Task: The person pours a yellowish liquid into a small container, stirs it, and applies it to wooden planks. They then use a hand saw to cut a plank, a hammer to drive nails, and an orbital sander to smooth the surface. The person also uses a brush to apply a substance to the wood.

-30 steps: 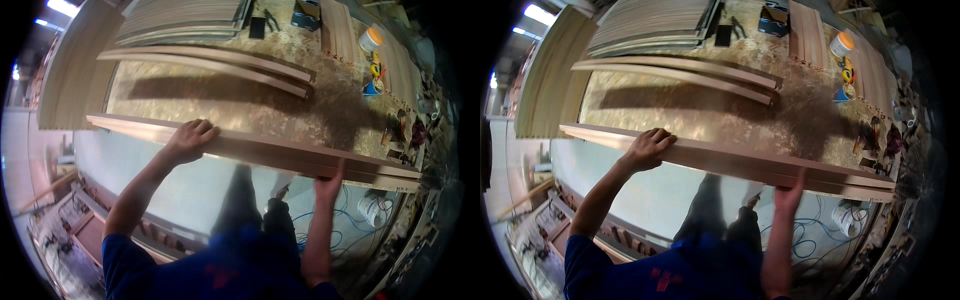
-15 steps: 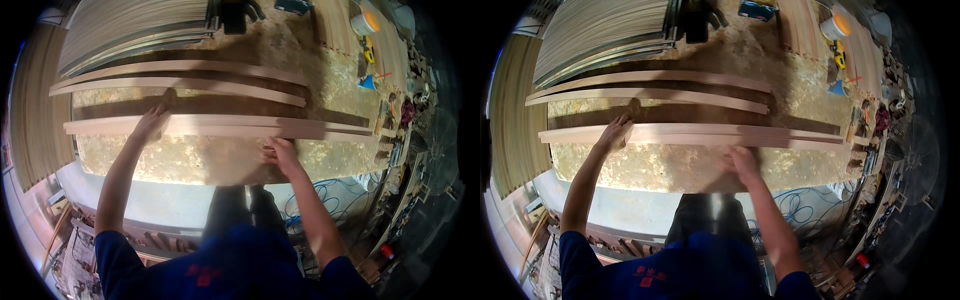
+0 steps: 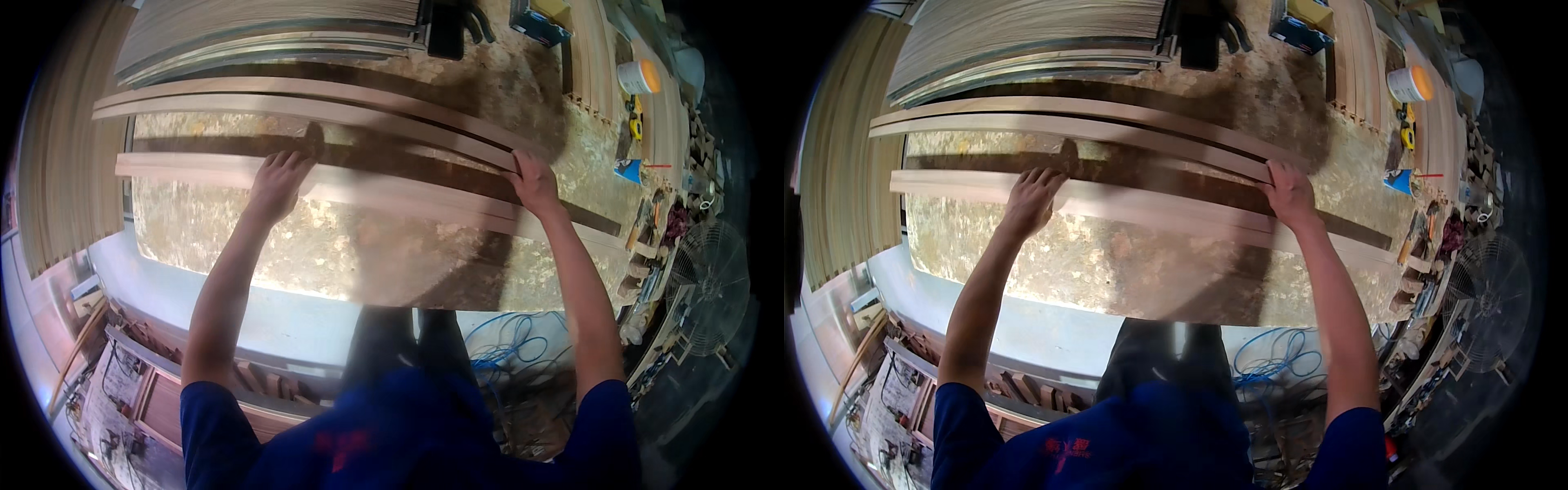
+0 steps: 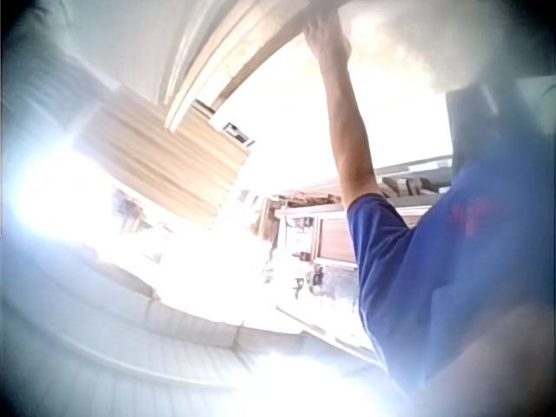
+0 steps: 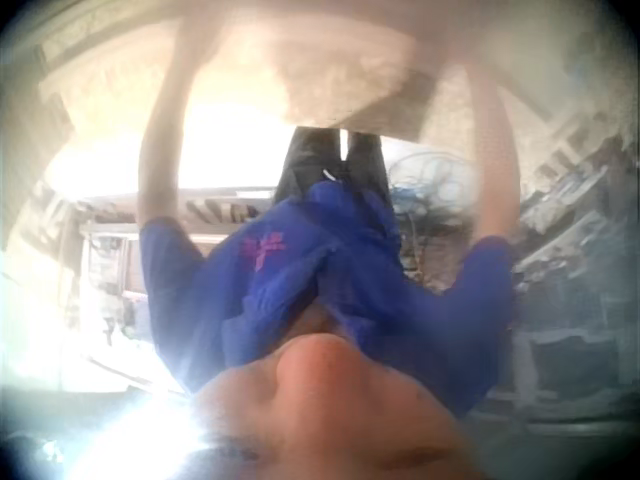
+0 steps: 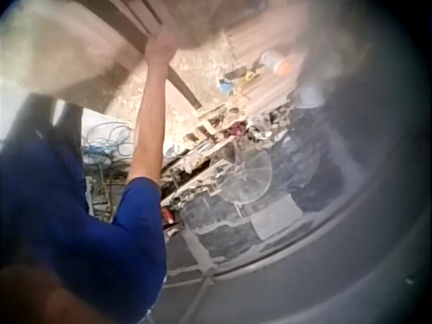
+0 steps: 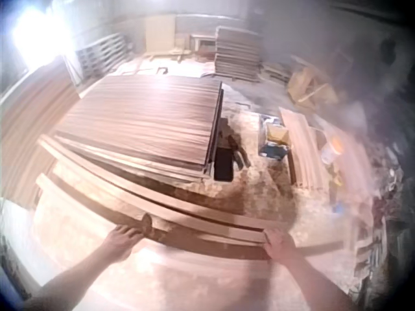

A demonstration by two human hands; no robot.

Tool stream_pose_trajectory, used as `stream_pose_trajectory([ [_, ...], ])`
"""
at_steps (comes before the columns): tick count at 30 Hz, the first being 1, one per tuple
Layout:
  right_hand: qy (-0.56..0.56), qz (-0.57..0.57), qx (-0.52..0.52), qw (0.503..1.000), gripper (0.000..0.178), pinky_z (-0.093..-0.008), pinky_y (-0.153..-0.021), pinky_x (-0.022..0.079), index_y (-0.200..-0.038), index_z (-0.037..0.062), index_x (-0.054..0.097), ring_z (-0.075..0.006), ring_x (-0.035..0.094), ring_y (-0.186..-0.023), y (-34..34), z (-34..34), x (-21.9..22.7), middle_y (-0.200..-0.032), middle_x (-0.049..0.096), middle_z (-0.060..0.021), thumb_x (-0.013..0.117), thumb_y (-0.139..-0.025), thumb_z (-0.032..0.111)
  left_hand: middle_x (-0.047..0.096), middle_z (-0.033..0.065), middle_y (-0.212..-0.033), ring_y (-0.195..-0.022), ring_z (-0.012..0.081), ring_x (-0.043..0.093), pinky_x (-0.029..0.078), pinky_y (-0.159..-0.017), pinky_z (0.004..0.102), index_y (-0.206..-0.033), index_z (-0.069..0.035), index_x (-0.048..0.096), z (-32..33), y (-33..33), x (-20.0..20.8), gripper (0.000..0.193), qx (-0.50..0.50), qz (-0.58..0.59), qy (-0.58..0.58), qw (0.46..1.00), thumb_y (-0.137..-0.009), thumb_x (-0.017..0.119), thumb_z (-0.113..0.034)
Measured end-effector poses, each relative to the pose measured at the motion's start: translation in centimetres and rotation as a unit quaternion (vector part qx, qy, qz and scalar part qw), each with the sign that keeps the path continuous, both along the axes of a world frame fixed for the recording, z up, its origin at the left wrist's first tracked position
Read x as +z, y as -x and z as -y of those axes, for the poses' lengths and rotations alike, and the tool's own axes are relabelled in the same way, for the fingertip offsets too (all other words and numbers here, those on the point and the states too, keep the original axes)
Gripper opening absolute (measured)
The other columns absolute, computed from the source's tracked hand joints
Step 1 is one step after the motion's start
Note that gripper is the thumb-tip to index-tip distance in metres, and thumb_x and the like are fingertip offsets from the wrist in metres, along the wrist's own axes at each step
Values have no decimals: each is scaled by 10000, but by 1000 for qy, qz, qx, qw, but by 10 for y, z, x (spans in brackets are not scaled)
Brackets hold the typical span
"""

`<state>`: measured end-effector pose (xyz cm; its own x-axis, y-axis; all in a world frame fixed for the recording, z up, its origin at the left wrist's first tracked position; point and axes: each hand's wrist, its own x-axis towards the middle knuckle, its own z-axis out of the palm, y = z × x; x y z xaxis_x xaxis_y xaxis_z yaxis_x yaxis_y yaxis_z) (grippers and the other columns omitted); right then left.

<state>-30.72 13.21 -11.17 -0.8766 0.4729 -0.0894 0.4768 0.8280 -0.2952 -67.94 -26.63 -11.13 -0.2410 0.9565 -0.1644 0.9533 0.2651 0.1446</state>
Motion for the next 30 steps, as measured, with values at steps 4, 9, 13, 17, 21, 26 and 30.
stream_pose_trajectory([
  [4, 32, -24, 5, 999, 379, -511, -855, 523, -1211, 44, 615, -428, 641, -1010, -5, 20, 59, -1079, 665, -194, 779, -888, 158, 613, 115, -1381, -1300, 280, 580, 450, -1108, 449, -1404, -78, 561, -2, -12, 10, 553, 142, 129, -122, 974, -876, 717, -19],
  [9, -73, -98, 26, 992, 320, -513, -814, 488, -1098, 54, 619, -440, 608, -947, -42, 102, 164, -1004, 626, -204, 791, -851, 164, 641, 129, -1330, -1199, 256, 635, 514, -1049, 440, -1396, -46, 555, -21, -5, -14, 482, 379, 743, -426, 351, -1044, 558, -376],
  [13, -188, -66, 43, 979, 385, -476, -880, 533, -1119, 48, 662, -366, 665, -1004, -52, 143, 198, -1060, 676, -140, 813, -817, 234, 647, 117, -1195, -1153, 270, 608, 525, -1014, 434, -1280, -79, 587, 1, 52, -18, 443, 357, 754, -471, 287, -1004, 634, -422],
  [17, -103, -22, -13, 994, 542, -467, -1023, 461, -1280, 87, 599, -296, 616, -1126, -151, 124, 198, -1221, 629, -89, 795, -800, 244, 676, 86, -967, -954, 230, 661, 576, -897, 399, -1060, -63, 640, -5, -67, 35, 368, 401, 787, -442, 155, -983, 697, -419],
  [21, -57, 57, -63, 995, 452, -471, -984, 457, -1158, 104, 620, -298, 628, -1054, -245, 118, 179, -1078, 628, -74, 785, -738, 130, 707, 135, -985, -994, 236, 692, 583, -961, 379, -1097, -9, 663, -12, -210, 77, 294, 478, 749, -408, 209, -989, 725, -276],
  [26, 18, 114, -126, 985, 286, -473, -880, 473, -989, 101, 623, -323, 631, -959, -349, 90, 109, -971, 624, -91, 700, -727, 18, 724, 31, -1002, -1032, 208, 681, 549, -997, 384, -985, -116, 687, 0, -325, -3, 157, 552, 733, -325, 229, -1010, 700, -270],
  [30, 42, 169, -77, 982, 309, -477, -883, 497, -1022, 110, 640, -322, 653, -1016, -409, 29, 61, -1026, 655, -88, 712, -732, 34, 718, 11, -982, -998, 207, 680, 565, -959, 408, -991, -129, 694, -45, -388, -27, 152, 613, 716, -263, 207, -1000, 717, -278],
])
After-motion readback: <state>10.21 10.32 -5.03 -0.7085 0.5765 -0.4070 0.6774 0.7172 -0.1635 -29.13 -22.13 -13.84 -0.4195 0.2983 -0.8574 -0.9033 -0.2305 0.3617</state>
